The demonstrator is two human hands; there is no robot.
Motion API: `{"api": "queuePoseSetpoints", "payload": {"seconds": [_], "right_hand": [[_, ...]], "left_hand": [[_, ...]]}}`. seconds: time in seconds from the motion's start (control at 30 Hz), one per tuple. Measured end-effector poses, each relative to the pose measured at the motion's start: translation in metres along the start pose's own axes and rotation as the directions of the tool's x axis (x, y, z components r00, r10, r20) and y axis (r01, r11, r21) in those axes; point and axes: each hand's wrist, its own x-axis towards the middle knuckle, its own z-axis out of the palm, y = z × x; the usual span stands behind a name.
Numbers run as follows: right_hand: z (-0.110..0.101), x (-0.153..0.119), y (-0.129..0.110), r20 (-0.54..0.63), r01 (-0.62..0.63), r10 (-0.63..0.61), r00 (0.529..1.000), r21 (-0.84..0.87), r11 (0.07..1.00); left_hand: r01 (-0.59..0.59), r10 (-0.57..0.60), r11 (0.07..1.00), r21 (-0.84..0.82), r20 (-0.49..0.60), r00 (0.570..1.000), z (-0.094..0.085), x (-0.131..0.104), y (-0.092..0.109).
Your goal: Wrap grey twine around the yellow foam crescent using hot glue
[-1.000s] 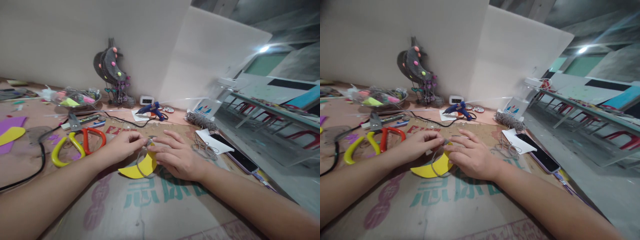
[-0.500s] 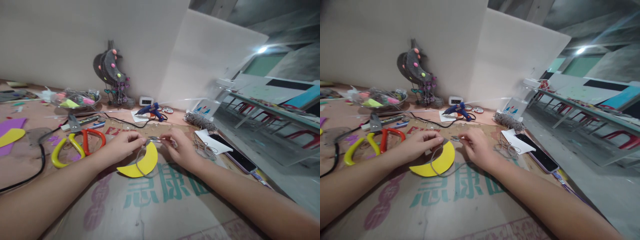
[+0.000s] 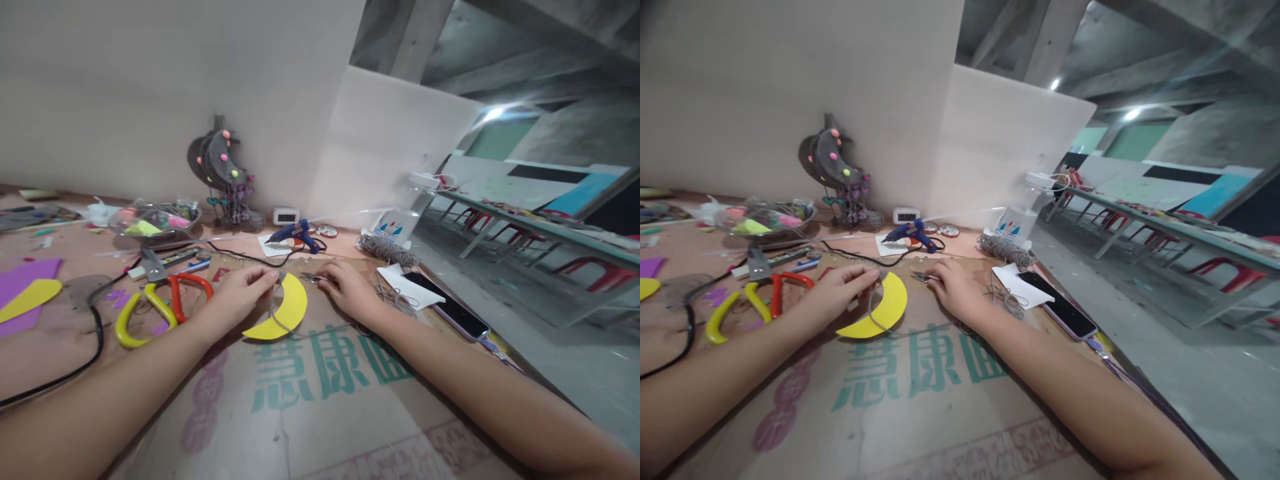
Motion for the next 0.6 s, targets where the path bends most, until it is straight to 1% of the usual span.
{"api": "queuePoseSetpoints", "payload": {"seconds": [0.07,0.13,0.2,0.27,0.33,0.37,0.43,0.53,0.6], "right_hand": [[-0.004,0.000,-0.001,-0.015,-0.017,0.017,1.000,0.001,1.000],[-0.009,0.003,-0.002,-0.022,-0.030,0.031,0.999,0.012,0.999],[-0.015,0.009,0.000,-0.022,-0.060,0.060,0.998,0.019,0.998],[-0.018,0.020,0.006,0.008,-0.116,0.115,0.993,0.037,0.993],[-0.018,0.036,0.015,0.064,-0.204,0.199,0.978,0.077,0.976],[-0.017,0.045,0.020,0.084,-0.266,0.258,0.962,0.102,0.958],[-0.012,0.063,0.028,0.084,-0.317,0.309,0.947,0.117,0.941],[0.001,0.085,0.033,0.098,-0.329,0.317,0.943,0.155,0.931],[0.012,0.094,0.031,0.115,-0.335,0.318,0.941,0.182,0.925]], "left_hand": [[-0.036,0.036,0.999,-0.023,-0.005,0.999,0.001,0.000,-0.001],[-0.059,0.057,0.995,-0.077,-0.034,0.998,0.003,0.000,-0.001],[-0.072,0.070,0.991,-0.112,-0.027,0.997,0.003,0.000,-0.002],[-0.068,0.069,0.994,-0.083,0.015,0.997,0.003,0.002,-0.002],[-0.049,0.050,0.998,-0.040,0.023,0.998,0.002,0.003,-0.002],[-0.044,0.044,0.999,-0.026,0.024,0.999,0.002,0.004,-0.002],[-0.048,0.049,0.999,-0.015,0.024,0.999,0.001,0.004,-0.001],[-0.067,0.066,0.998,0.008,0.026,0.997,0.001,0.004,0.001],[-0.062,0.061,0.998,0.026,0.040,0.997,0.001,0.003,0.002]]}}
